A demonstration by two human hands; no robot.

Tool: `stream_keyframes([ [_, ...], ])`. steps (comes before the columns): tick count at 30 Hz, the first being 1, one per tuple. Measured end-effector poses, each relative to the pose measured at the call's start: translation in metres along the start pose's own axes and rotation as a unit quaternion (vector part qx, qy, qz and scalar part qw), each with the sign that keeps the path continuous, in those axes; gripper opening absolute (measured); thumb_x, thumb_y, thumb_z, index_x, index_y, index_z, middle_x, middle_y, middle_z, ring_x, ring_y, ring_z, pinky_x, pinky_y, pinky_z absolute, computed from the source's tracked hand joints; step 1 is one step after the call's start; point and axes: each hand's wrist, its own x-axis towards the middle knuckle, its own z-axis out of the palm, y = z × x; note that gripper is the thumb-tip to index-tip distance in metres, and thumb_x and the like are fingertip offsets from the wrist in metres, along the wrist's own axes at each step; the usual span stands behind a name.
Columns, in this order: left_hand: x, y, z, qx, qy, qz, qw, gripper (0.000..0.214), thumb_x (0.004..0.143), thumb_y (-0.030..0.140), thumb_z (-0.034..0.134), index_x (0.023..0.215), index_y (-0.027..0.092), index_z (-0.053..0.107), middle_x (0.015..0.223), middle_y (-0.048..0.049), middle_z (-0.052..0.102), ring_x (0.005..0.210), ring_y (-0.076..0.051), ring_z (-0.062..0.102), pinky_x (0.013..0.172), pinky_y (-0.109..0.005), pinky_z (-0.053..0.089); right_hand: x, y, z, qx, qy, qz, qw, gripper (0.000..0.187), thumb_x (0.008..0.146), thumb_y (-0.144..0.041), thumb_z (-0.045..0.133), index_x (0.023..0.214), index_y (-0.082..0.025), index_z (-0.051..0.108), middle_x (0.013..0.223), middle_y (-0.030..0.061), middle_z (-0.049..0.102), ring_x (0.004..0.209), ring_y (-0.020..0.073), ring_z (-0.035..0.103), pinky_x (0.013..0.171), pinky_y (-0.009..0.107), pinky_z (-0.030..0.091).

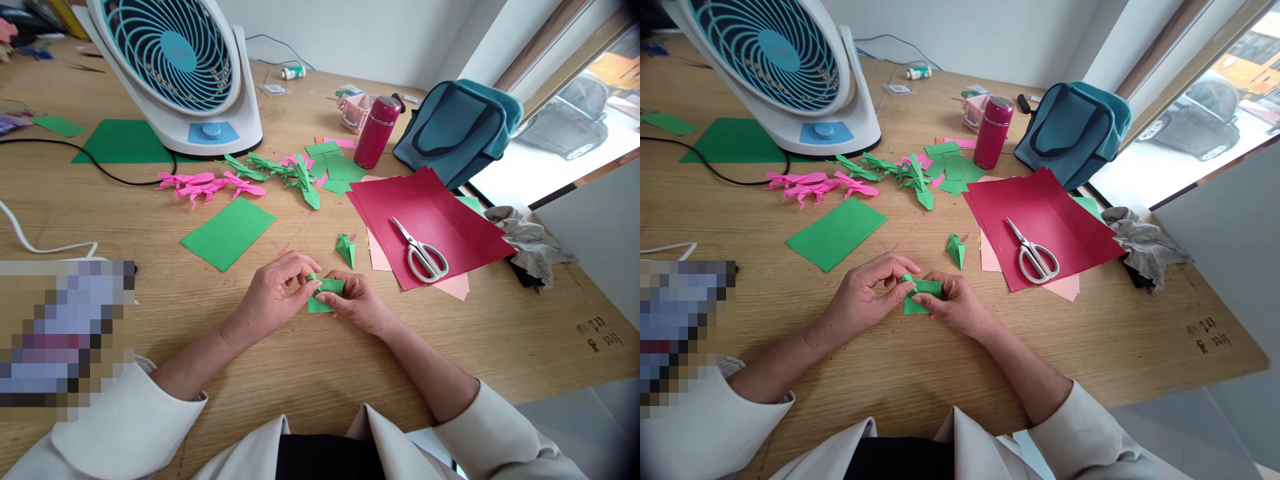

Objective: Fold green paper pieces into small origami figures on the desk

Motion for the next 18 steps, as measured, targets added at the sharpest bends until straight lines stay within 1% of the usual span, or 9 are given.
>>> stream_keyframes([
  [7, 0.0017, 0.0073, -0.0017, -0.019, -0.018, -0.042, 0.999, 0.019, 0.091, 0.020, 0.055, 0.072, 0.019, 0.054, 0.093, -0.0051, 0.070, 0.078, -0.015, 0.060, 0.068, -0.028, 0.046, 0.0002, -0.0003, -0.0024, 0.005, -0.006, -0.003, 1.000, 0.046, 0.074, -0.058, 0.079, 0.073, -0.019, 0.055, 0.055, -0.0069, 0.052, 0.048, 0.0072, 0.045, 0.046, 0.020, 0.033],
  [12, 0.0007, 0.0081, -0.0009, -0.005, -0.029, -0.046, 0.999, 0.015, 0.088, 0.018, 0.057, 0.073, 0.019, 0.056, 0.082, -0.0010, 0.068, 0.065, -0.012, 0.051, 0.061, -0.026, 0.040, 0.0004, 0.0000, -0.0039, 0.023, -0.029, -0.009, 0.999, 0.043, 0.075, -0.055, 0.079, 0.076, -0.018, 0.058, 0.061, -0.0053, 0.053, 0.053, 0.0086, 0.047, 0.049, 0.022, 0.034],
  [18, -0.0011, 0.0077, 0.0012, 0.012, -0.009, -0.076, 0.997, 0.018, 0.087, 0.020, 0.059, 0.070, 0.019, 0.054, 0.071, 0.0015, 0.063, 0.060, -0.011, 0.048, 0.058, -0.025, 0.038, 0.0007, -0.0008, -0.0046, 0.013, -0.030, -0.022, 0.999, 0.044, 0.077, -0.057, 0.077, 0.073, -0.018, 0.056, 0.060, -0.0044, 0.052, 0.055, 0.0094, 0.043, 0.051, 0.024, 0.032],
])
